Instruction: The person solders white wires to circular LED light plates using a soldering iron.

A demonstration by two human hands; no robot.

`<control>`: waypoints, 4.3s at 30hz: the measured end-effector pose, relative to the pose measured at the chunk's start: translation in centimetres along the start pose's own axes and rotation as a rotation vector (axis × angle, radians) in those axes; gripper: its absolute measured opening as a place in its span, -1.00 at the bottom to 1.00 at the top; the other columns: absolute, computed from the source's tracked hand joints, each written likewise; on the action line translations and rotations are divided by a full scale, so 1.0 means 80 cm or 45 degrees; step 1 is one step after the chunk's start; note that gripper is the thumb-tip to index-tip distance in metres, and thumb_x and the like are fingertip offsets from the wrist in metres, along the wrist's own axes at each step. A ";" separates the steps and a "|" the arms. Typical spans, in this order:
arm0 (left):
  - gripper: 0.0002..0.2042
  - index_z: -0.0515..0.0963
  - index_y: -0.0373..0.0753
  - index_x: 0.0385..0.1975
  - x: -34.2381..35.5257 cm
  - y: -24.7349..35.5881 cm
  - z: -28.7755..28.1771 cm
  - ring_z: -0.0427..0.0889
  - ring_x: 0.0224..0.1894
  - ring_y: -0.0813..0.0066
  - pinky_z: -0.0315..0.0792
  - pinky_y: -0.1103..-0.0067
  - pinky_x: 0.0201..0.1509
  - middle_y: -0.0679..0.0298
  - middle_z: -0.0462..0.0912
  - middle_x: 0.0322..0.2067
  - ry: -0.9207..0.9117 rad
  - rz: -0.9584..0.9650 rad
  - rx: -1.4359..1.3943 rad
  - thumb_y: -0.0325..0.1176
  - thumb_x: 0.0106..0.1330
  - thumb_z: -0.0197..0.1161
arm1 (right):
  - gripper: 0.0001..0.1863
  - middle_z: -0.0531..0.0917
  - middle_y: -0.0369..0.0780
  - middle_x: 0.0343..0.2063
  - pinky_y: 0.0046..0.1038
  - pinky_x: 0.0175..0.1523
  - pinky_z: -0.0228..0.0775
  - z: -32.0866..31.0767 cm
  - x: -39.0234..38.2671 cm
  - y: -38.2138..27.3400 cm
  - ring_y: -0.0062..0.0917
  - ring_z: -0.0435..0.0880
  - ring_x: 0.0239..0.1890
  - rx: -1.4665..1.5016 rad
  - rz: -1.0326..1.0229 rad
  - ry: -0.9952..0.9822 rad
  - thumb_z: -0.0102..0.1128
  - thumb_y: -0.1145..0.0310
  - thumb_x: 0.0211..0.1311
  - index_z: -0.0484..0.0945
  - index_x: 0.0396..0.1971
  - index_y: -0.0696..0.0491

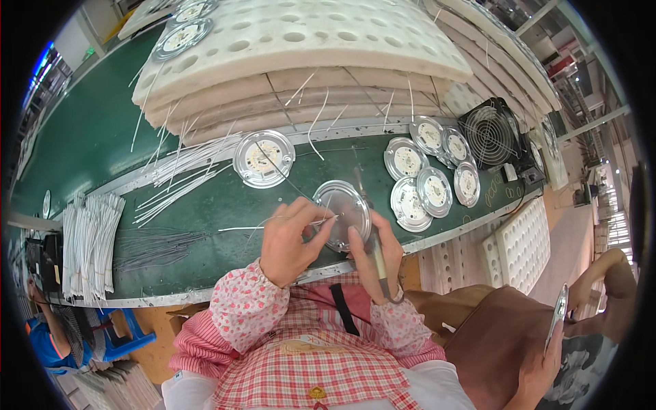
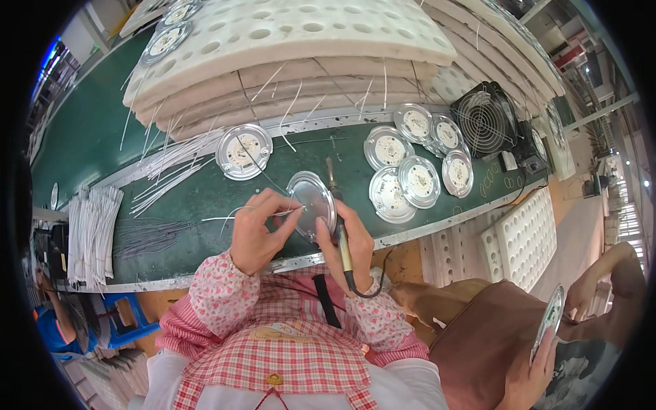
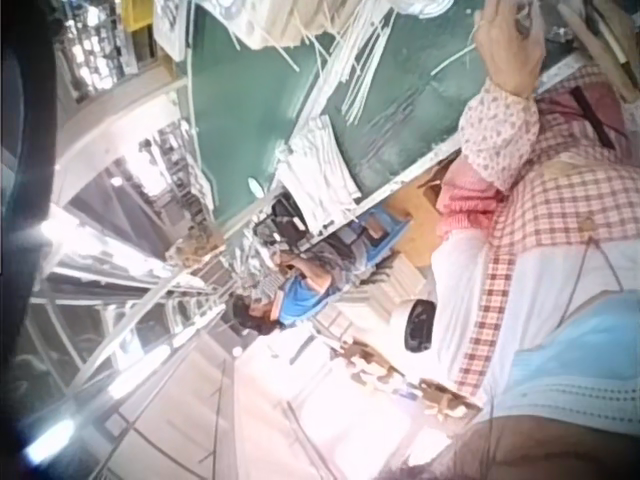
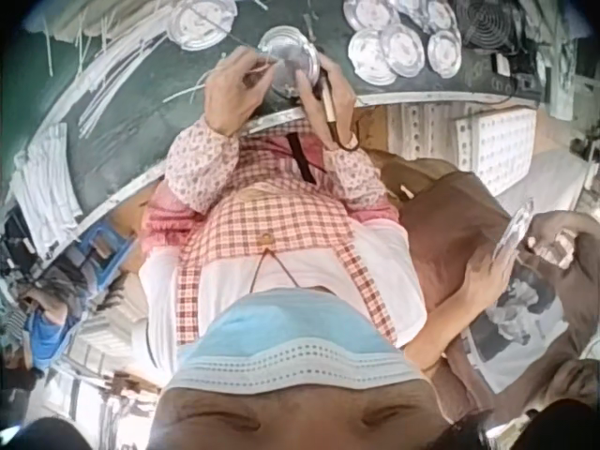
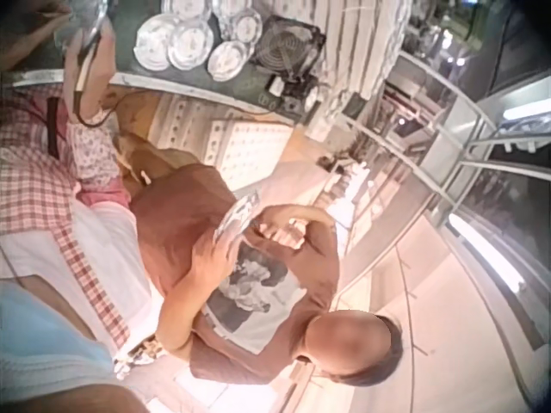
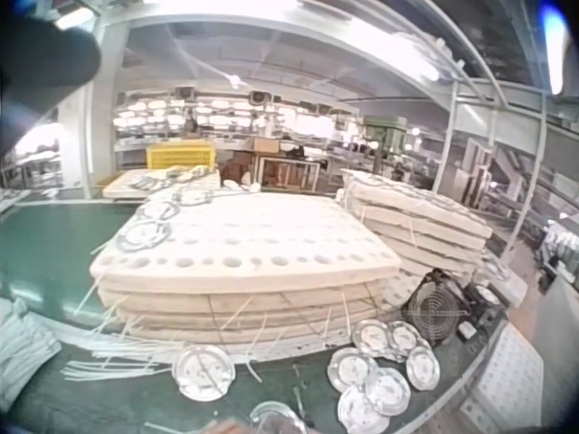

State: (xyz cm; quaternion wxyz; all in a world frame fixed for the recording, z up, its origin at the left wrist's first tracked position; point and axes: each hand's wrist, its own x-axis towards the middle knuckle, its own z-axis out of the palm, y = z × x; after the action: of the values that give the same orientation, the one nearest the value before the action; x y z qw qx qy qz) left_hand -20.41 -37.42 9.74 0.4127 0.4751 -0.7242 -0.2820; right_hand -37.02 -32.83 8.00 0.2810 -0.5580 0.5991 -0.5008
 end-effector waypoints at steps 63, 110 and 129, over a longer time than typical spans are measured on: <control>-0.94 0.70 -0.25 -0.58 -0.009 -0.053 -0.040 0.51 -0.29 0.32 0.29 0.40 -0.18 0.30 0.58 -0.34 -0.379 0.169 0.085 -0.45 0.07 0.36 | -0.81 0.68 -0.14 -0.51 -0.50 -0.45 0.43 -0.048 0.004 0.000 -0.47 0.66 -0.57 -0.026 -0.266 -0.466 0.20 0.51 0.19 0.68 -0.21 0.17; -0.47 0.54 -0.21 0.18 -0.024 -0.063 -0.045 0.53 0.00 0.25 0.47 0.38 0.01 0.20 0.52 -0.07 -0.413 0.610 0.689 -0.45 0.10 0.24 | -0.76 0.68 -0.15 -0.41 -0.62 -0.37 0.52 -0.051 -0.014 0.005 -0.62 0.70 -0.48 0.262 0.126 -0.420 0.00 0.45 0.42 0.59 -0.10 0.26; -0.42 0.57 -0.22 0.01 -0.022 -0.024 -0.028 0.51 0.01 0.15 0.32 0.26 0.10 0.19 0.54 -0.02 -0.265 0.401 0.522 -0.10 -0.02 0.52 | -0.15 0.63 -0.07 0.02 -0.29 0.13 0.46 -0.164 0.060 0.077 -0.20 0.64 0.00 -0.892 -0.234 0.127 0.64 0.26 -0.13 0.41 0.23 0.08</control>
State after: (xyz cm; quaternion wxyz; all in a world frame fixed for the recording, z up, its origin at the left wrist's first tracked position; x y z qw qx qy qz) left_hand -17.25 -36.56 8.73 0.2700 0.3987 -0.8696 -0.1093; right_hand -52.16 -34.40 7.93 -0.0029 -0.6467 0.6947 -0.3150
